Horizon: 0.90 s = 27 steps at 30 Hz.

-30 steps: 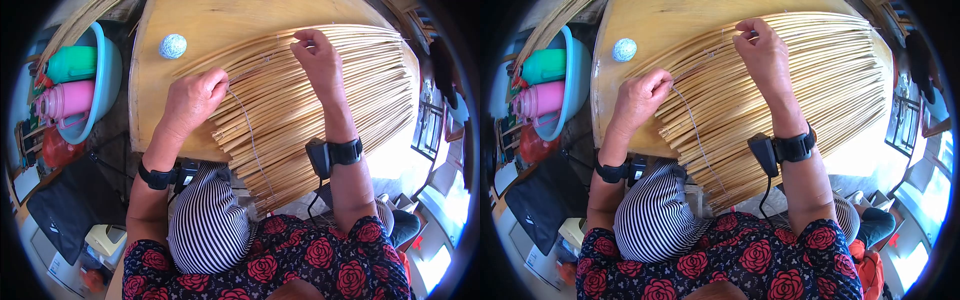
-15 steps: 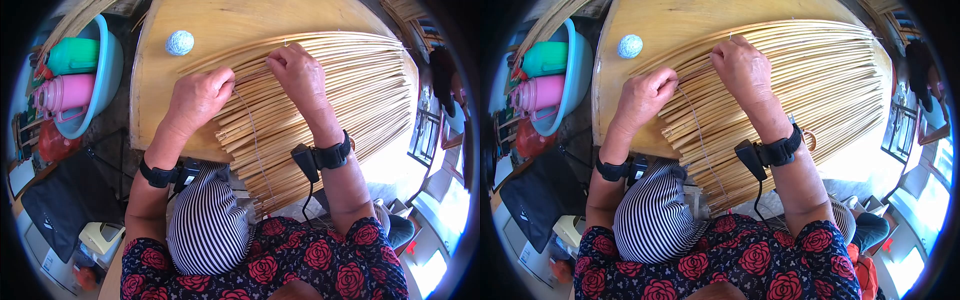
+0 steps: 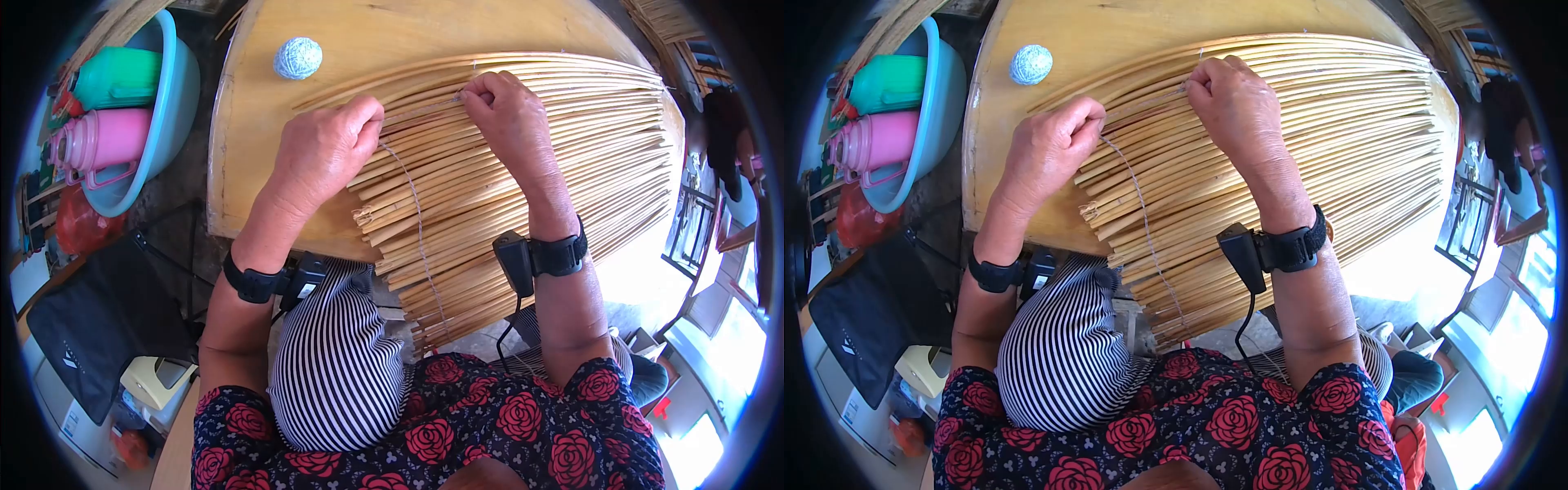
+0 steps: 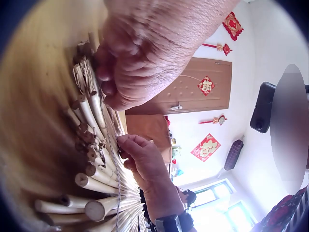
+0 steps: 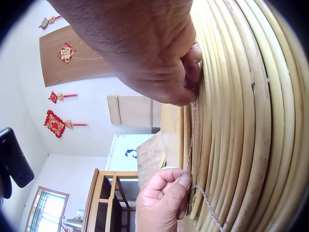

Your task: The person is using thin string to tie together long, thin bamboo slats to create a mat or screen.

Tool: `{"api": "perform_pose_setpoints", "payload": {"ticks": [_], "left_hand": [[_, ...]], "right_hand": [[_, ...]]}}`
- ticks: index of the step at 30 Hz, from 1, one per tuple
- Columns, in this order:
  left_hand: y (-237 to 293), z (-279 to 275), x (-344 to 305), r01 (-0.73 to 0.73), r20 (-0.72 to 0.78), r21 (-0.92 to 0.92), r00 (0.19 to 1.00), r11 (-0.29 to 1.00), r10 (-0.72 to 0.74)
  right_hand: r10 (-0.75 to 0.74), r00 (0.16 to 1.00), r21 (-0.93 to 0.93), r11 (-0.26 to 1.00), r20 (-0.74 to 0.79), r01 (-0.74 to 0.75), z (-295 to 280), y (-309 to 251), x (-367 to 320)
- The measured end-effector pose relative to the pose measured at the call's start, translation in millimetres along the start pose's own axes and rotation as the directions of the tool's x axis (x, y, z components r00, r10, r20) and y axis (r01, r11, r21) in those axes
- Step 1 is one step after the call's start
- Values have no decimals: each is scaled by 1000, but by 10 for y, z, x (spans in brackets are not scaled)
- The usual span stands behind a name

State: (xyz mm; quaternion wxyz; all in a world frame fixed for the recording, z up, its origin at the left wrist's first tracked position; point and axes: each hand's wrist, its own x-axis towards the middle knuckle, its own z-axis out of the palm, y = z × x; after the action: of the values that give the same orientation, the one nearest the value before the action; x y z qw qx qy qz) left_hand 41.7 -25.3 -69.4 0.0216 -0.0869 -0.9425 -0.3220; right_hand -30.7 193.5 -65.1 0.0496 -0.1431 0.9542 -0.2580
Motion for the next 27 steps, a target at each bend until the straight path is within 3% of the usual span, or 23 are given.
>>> {"api": "perform_pose_setpoints", "payload": {"ticks": [3,7,12,15,18,21,23,24,27], "left_hand": [[-42,37,-14,-94,-92,-14,991,996,92],[-3,-6,-24,82,21,-252,997,964,-79],[19,-56,-2,267,223,-654,962,708,-157],[-7,-55,35,263,250,-694,961,671,-118],[126,-150,174,288,325,-783,945,551,-32],[170,-234,273,437,501,-792,864,426,45],[182,-47,314,127,220,-798,972,589,88],[204,26,331,-31,72,-755,989,655,129],[344,9,373,185,230,-868,972,461,41]], "right_hand": [[-58,998,-70,996,-24,56,41,-1,5],[-190,979,-131,975,-77,179,109,40,7],[-210,973,-136,971,-99,195,128,44,-25],[-194,976,-122,976,-101,182,143,40,-35],[-148,984,-67,988,-95,142,121,51,-56],[-110,992,43,993,-65,113,42,33,-67],[-99,994,77,992,-48,102,18,41,-81],[-104,994,69,992,-44,107,18,40,-81],[-114,992,35,993,-55,116,21,22,-85]]}}
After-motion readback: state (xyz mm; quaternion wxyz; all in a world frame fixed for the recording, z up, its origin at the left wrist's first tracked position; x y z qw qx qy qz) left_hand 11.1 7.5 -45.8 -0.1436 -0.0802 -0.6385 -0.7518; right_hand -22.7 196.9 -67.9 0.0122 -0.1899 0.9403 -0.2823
